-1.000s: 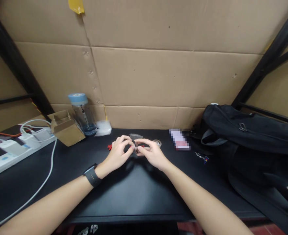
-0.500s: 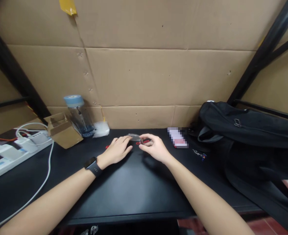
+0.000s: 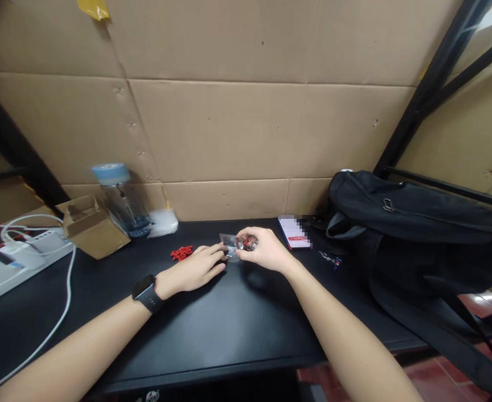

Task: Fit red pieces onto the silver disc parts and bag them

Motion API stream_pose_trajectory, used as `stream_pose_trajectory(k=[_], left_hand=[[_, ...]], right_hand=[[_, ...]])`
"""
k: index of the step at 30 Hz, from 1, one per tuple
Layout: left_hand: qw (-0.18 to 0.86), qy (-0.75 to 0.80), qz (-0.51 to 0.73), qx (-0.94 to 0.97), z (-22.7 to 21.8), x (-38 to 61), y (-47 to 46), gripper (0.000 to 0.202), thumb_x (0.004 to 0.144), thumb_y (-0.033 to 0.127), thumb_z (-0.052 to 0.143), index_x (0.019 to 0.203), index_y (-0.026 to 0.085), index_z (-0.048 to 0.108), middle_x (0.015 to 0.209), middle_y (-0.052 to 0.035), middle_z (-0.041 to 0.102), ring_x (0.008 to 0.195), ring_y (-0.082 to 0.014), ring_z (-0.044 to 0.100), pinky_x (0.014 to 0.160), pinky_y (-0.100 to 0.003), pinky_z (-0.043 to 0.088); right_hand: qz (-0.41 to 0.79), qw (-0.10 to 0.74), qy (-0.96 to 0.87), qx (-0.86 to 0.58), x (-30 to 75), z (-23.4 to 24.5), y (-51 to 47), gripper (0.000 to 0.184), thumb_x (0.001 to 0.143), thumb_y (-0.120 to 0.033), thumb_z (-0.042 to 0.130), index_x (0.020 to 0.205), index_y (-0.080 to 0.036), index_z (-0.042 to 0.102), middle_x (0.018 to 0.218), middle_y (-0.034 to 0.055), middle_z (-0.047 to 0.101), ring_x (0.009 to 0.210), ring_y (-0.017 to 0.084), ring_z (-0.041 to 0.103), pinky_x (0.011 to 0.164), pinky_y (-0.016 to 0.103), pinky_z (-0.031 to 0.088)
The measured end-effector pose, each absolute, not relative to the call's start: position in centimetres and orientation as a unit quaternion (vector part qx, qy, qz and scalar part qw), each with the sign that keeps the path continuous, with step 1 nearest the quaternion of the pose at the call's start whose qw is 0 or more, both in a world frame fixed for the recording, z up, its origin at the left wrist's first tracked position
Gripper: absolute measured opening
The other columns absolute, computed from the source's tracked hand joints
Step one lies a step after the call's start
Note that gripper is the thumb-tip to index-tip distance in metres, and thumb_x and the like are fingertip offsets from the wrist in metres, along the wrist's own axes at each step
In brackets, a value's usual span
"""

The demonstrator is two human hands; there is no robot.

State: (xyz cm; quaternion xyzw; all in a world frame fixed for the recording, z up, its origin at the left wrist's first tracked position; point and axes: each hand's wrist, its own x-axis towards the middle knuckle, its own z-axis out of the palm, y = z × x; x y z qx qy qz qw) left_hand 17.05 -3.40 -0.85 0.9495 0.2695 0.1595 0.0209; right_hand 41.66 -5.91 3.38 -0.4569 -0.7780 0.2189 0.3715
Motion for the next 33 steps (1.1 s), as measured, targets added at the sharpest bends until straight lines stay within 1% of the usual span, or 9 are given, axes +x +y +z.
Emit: stream_pose_trajectory(k=[4,7,11,14,17,22,26,29,33], left_hand=[[0.037,0.258,0.154,0.953,-0.9,17.4,-4.1,0.031,0.105,0.032,0.042,0.130,0.023,0.058,0.134,-0.0107,0.061,0.121,-0.0250,0.059,0.102,-0.042,0.046],[0.027,0.273,0.135,0.952,-0.6,17.2,-4.7,0.035,0.105,0.034,0.042,0.137,0.029,0.055,0.146,-0.0093,0.054,0.124,-0.0290,0.055,0.100,-0.047,0.046],[0.018,0.282,0.127,0.951,0.0,17.0,-5.1,0.036,0.104,0.035,0.044,0.138,0.036,0.057,0.144,-0.0052,0.056,0.129,-0.0314,0.050,0.101,-0.049,0.044],[0.026,0.265,0.127,0.955,0.0,16.8,-5.3,0.037,0.104,0.033,0.045,0.139,0.035,0.056,0.143,-0.0059,0.056,0.129,-0.0287,0.052,0.102,-0.046,0.042],[0.029,0.257,0.124,0.958,-0.3,16.6,-5.3,0.039,0.104,0.034,0.045,0.142,0.031,0.054,0.144,-0.0079,0.056,0.127,-0.0271,0.056,0.103,-0.045,0.041],[0.028,0.255,0.135,0.957,-0.7,16.6,-5.3,0.041,0.104,0.035,0.045,0.143,0.024,0.052,0.144,-0.0099,0.058,0.134,-0.0269,0.052,0.106,-0.043,0.038],[0.031,0.244,0.137,0.960,-0.5,16.5,-5.4,0.040,0.105,0.032,0.045,0.143,0.030,0.053,0.146,-0.0084,0.057,0.134,-0.0260,0.053,0.106,-0.043,0.038],[0.037,0.232,0.128,0.964,-0.3,16.3,-5.5,0.039,0.105,0.029,0.044,0.142,0.035,0.055,0.150,-0.0059,0.054,0.135,-0.0251,0.052,0.106,-0.043,0.039],[0.046,0.234,0.122,0.963,-0.4,16.1,-5.4,0.040,0.105,0.030,0.045,0.143,0.034,0.055,0.152,-0.0055,0.053,0.138,-0.0255,0.050,0.109,-0.044,0.039]], right_hand=[[0.185,0.313,-0.805,-0.469,41.8,4.1,-6.5,0.024,0.074,-0.028,0.076,0.098,-0.021,0.073,0.077,-0.0014,0.071,0.068,0.014,0.062,0.062,0.024,0.046],[0.175,0.264,-0.818,-0.481,42.2,4.3,-6.7,0.019,0.074,-0.027,0.075,0.092,-0.021,0.072,0.074,-0.0021,0.070,0.065,0.013,0.062,0.062,0.023,0.044],[0.163,0.226,-0.831,-0.481,42.5,4.3,-6.8,0.018,0.072,-0.025,0.074,0.089,-0.021,0.069,0.070,-0.0033,0.068,0.062,0.013,0.059,0.061,0.023,0.043],[0.168,0.216,-0.835,-0.478,42.4,4.2,-6.9,0.020,0.072,-0.023,0.073,0.090,-0.022,0.068,0.070,-0.0040,0.068,0.061,0.013,0.059,0.061,0.023,0.043],[0.173,0.214,-0.836,-0.475,42.3,3.9,-6.9,0.021,0.072,-0.022,0.073,0.091,-0.022,0.066,0.073,-0.0036,0.068,0.063,0.013,0.061,0.063,0.023,0.044],[0.160,0.207,-0.839,-0.478,42.2,3.1,-6.6,0.023,0.071,-0.026,0.077,0.089,-0.021,0.065,0.077,-0.0012,0.069,0.066,0.014,0.063,0.064,0.024,0.045],[0.153,0.201,-0.841,-0.479,42.1,2.7,-6.4,0.025,0.070,-0.027,0.081,0.088,-0.021,0.064,0.080,-0.0009,0.069,0.067,0.014,0.063,0.064,0.023,0.045],[0.123,0.188,-0.840,-0.493,42.1,2.6,-6.3,0.025,0.068,-0.028,0.084,0.081,-0.021,0.063,0.081,0.0002,0.068,0.068,0.015,0.062,0.062,0.024,0.042],[0.107,0.173,-0.841,-0.502,42.1,2.5,-6.1,0.029,0.067,-0.035,0.088,0.078,-0.020,0.066,0.082,0.0017,0.068,0.068,0.016,0.061,0.062,0.025,0.041]])
